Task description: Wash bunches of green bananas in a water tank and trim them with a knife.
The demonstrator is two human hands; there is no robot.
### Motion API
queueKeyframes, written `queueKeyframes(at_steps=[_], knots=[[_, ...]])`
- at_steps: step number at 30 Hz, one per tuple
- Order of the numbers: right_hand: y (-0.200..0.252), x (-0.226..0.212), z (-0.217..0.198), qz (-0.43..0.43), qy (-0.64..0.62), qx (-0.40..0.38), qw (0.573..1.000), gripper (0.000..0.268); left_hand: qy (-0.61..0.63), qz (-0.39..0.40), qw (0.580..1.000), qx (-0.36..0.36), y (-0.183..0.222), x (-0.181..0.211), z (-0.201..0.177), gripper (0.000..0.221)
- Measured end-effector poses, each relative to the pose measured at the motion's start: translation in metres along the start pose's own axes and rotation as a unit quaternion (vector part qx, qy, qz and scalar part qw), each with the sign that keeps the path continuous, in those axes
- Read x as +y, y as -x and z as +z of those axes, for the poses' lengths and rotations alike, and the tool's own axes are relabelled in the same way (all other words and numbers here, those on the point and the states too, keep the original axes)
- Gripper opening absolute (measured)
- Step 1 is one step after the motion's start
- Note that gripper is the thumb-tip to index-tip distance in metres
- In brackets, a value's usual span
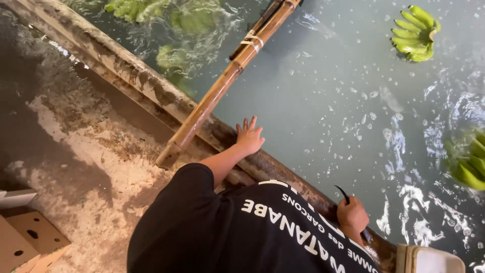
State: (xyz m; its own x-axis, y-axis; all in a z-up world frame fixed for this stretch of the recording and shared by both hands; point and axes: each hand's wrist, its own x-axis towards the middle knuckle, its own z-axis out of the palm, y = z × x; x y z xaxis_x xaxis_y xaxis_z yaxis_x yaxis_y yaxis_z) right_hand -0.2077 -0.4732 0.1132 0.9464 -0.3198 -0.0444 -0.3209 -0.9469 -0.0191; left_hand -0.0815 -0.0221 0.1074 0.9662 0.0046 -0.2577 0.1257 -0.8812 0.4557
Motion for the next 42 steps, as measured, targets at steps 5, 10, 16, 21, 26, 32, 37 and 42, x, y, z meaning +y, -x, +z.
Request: queueKeyframes(at_steps=[5, 10, 16, 21, 26, 32, 37, 42], knots=[[0.000, -0.004, -0.006, -0.008, -0.015, 0.009, 1.000, 0.028, -0.071, 0.089, 0.991, 0.068, 0.018, -0.013, 0.020, 0.038], [0.001, -0.007, -0.014, -0.001, -0.020, 0.004, 1.000, 0.029, -0.012, 0.130, 0.984, 0.123, 0.019, -0.013, 0.023, 0.033], [0.005, -0.015, -0.030, 0.002, -0.029, -0.009, 1.000, 0.029, 0.028, 0.121, 0.984, 0.131, 0.029, -0.001, 0.007, 0.032], [0.004, -0.014, -0.032, 0.016, -0.056, -0.019, 0.998, 0.025, 0.013, 0.099, 0.989, 0.113, 0.028, 0.000, 0.009, 0.030], [0.004, -0.013, -0.032, 0.012, -0.075, -0.013, 0.997, 0.026, -0.019, 0.060, 0.996, 0.063, 0.027, 0.012, -0.004, 0.028], [0.005, -0.013, -0.031, 0.021, -0.066, -0.022, 0.997, 0.024, -0.059, 0.035, 0.997, 0.021, 0.024, 0.010, 0.004, 0.029], [0.007, -0.009, -0.030, -0.008, -0.090, 0.019, 0.996, 0.022, -0.080, 0.014, 0.996, 0.028, 0.021, 0.015, 0.003, 0.027], [0.007, -0.009, -0.033, -0.011, -0.092, 0.018, 0.996, 0.021, -0.093, 0.009, 0.995, 0.023, 0.021, 0.014, 0.005, 0.025]])
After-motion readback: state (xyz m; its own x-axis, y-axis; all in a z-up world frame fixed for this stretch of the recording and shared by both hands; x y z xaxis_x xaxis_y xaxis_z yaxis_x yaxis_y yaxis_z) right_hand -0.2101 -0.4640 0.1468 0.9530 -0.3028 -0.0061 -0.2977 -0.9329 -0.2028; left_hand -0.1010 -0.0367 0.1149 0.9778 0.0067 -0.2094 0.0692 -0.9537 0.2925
